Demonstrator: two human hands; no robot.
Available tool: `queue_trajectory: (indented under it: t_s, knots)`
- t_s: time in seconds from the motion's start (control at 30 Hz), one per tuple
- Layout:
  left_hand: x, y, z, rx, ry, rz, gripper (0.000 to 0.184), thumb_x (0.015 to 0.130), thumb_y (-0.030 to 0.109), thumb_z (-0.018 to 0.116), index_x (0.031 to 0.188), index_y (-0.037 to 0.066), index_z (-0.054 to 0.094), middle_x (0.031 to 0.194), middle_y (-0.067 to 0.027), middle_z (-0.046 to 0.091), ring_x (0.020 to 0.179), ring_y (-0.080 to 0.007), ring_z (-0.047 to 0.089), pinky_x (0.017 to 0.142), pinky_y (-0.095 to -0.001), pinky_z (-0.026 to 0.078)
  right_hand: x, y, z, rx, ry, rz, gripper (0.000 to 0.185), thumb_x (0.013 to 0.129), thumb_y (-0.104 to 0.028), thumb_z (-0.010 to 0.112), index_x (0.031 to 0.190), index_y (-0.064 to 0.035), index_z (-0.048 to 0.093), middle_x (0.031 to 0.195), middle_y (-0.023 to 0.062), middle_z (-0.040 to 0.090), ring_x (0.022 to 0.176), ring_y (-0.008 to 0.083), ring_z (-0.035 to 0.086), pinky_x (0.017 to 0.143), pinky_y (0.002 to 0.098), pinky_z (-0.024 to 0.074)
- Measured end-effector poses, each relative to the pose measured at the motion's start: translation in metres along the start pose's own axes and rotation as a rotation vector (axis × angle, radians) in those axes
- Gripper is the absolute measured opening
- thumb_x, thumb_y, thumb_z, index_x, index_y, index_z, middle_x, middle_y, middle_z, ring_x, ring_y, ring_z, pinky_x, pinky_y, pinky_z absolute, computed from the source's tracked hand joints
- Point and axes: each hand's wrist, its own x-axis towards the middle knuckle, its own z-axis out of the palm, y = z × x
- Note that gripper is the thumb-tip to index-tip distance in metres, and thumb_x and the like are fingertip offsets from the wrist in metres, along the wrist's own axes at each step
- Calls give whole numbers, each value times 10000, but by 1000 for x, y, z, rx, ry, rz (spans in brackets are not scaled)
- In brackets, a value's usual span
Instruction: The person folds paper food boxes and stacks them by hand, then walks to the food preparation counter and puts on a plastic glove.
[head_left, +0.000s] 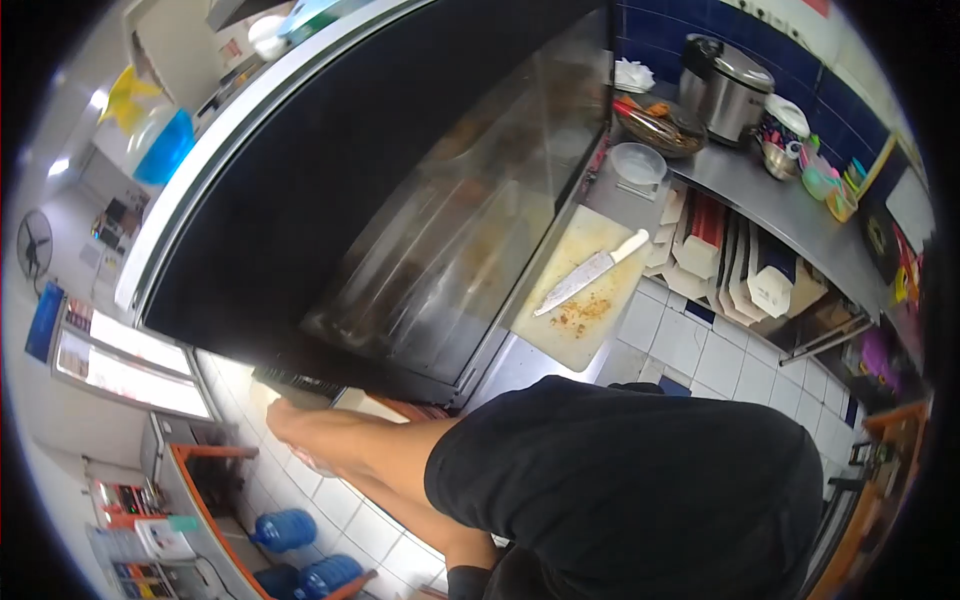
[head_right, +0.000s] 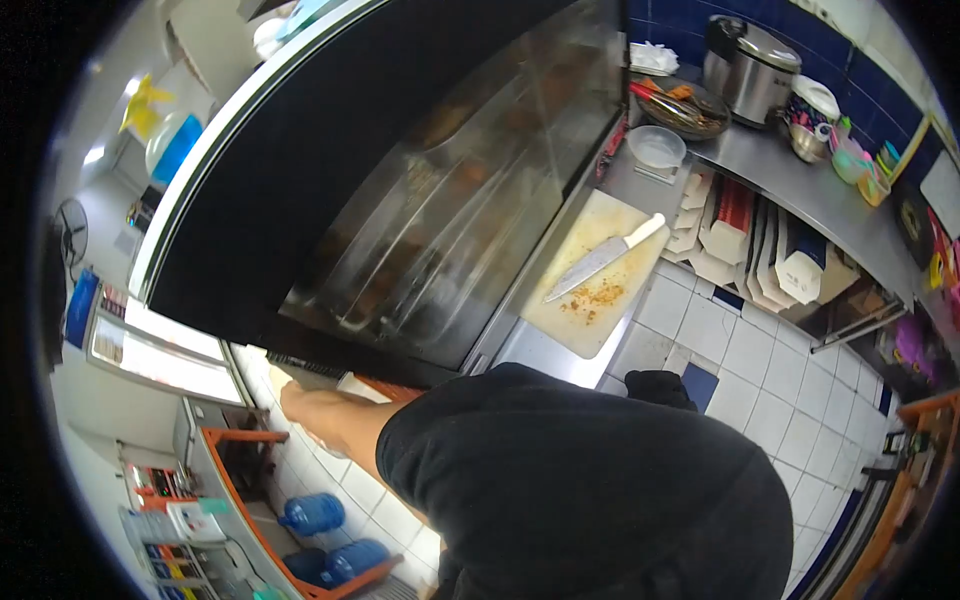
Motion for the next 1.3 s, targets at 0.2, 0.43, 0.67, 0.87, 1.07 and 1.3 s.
queue_trajectory:
  t_s: [0.2,0.43,0.67,0.87,1.07,1.3]
  knots:
    - [-28,-18,-25,115,-11,-27,368,993,301,542,1265,62,602,1271,-121,640,1121,-247,626,983,-359,494,4,-28,-19,46,125,-103,219,814,-139,699,1000,-94,805,1026,118,776,958,281,749,756,446,604]
    - [-64,-24,-35,260,26,-25,319,966,265,554,1199,61,630,1208,-126,664,1067,-243,639,953,-366,503,-105,-79,-98,338,646,-687,172,756,-146,706,905,-66,739,887,143,738,841,324,723,702,468,569]
    - [-121,-24,-22,487,116,-4,273,940,228,567,1134,59,658,1145,-132,688,1012,-239,652,922,-373,512,-383,125,-188,1000,145,-1474,287,998,-234,610,1115,28,608,1073,232,687,1044,385,656,863,437,507]
    - [-219,2,-2,905,269,126,237,917,197,577,1077,58,682,1091,-136,709,966,-236,664,896,-380,520,-573,438,-173,1248,22,-868,234,1056,-155,580,1184,34,627,1065,156,670,996,282,631,892,387,494]
    - [-422,64,136,750,-1211,433,214,962,152,591,1074,60,748,1010,-116,736,895,-268,705,830,-393,561,-827,588,-124,677,762,621,223,906,18,592,1108,-10,681,1041,133,667,1019,284,652,910,371,500]
    - [-429,-84,314,1204,-1496,1048,338,993,288,546,1217,76,686,1289,-180,664,1148,-350,657,1012,-475,501,-948,765,15,-307,731,1100,327,871,-3,548,1160,-63,688,1133,131,678,994,354,609,968,399,483]
